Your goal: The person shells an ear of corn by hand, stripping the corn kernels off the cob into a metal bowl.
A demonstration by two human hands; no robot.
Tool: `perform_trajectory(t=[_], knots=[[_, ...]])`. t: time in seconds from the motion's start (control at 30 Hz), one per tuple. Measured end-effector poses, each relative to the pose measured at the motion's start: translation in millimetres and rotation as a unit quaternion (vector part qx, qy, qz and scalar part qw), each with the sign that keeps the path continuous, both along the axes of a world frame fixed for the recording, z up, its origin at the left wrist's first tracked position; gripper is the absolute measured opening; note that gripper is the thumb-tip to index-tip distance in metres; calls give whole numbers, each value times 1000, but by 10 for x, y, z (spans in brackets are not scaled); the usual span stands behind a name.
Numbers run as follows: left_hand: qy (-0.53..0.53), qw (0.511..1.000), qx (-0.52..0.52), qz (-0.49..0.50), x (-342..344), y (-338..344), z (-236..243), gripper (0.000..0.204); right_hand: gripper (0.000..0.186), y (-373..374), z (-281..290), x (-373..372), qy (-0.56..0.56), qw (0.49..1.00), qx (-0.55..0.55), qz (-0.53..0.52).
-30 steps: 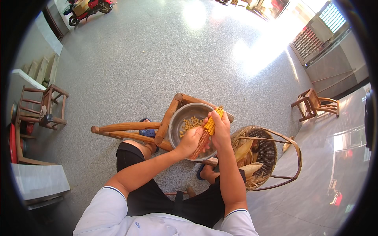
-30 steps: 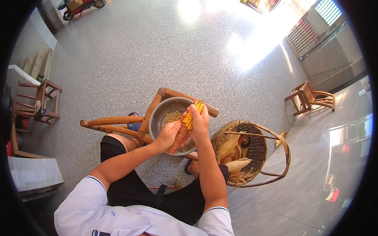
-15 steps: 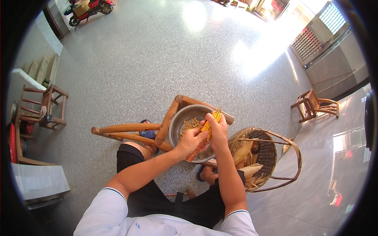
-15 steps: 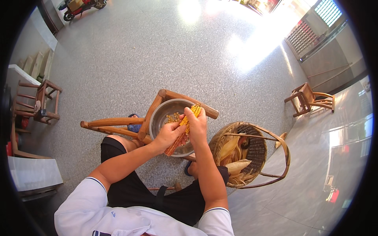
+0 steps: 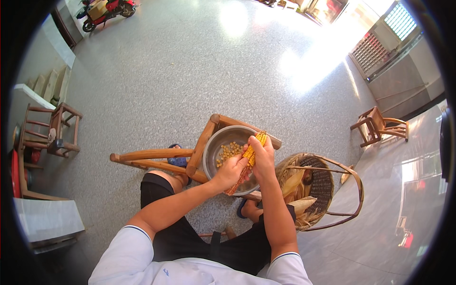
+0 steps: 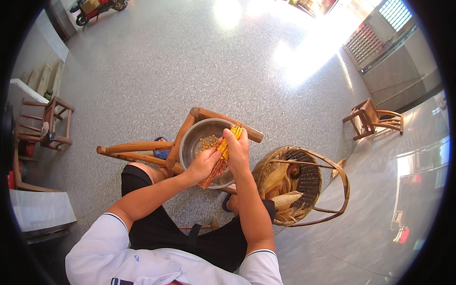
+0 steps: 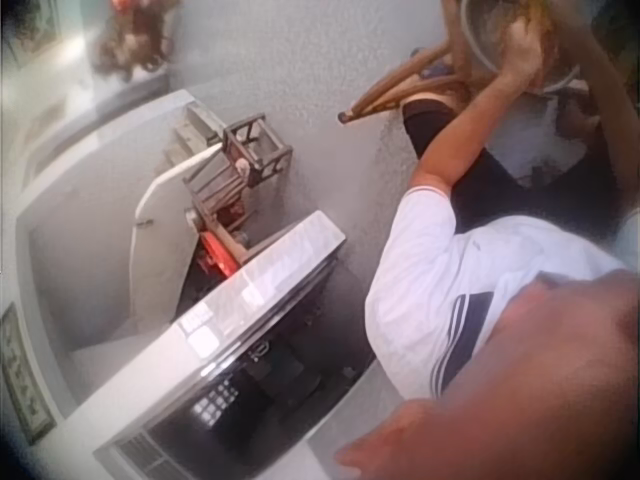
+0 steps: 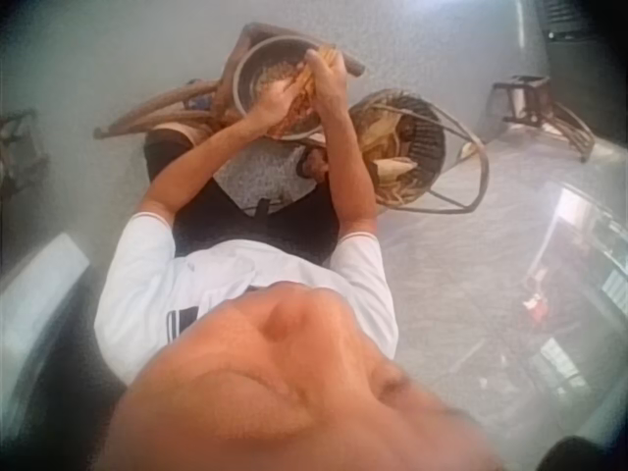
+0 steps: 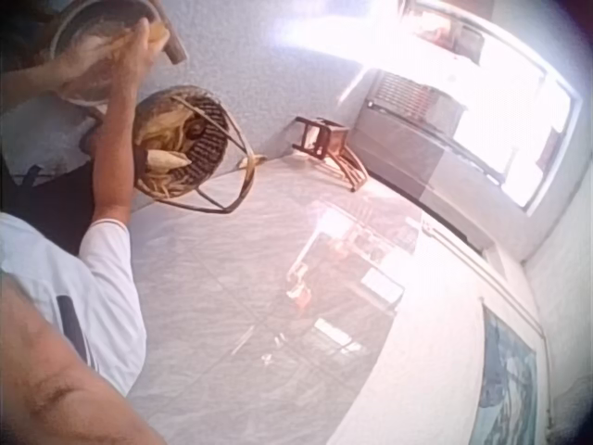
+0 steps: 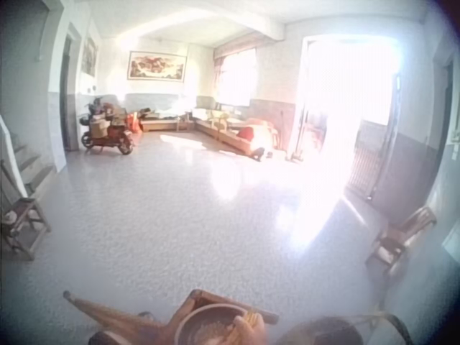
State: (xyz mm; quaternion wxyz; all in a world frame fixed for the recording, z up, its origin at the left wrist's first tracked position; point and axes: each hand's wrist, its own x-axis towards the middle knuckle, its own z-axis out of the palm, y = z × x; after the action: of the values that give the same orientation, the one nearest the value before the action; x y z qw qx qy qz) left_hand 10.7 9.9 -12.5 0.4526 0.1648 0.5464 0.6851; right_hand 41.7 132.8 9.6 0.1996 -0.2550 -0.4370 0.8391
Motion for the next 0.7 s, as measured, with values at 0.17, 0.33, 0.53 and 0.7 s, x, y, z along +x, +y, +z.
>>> perform_trajectory(t=[0.17, 0.33, 0.53, 0.7], knots=[[41, 999, -30, -13, -2, -9, 11, 30, 24, 15, -33, -2, 2, 1000, -4, -4], [-107, 994, 17, 21, -66, -29, -89, 36, 23, 7, -34, -25, 7, 1000, 6, -11], [-62, 997, -26, 42, -31, 16, 147, 36, 19, 103, -132, 12, 28, 998, -60, -17], [47, 997, -54, -1, -57, -31, 107, 31, 19, 36, -52, 9, 16, 999, -37, 0]])
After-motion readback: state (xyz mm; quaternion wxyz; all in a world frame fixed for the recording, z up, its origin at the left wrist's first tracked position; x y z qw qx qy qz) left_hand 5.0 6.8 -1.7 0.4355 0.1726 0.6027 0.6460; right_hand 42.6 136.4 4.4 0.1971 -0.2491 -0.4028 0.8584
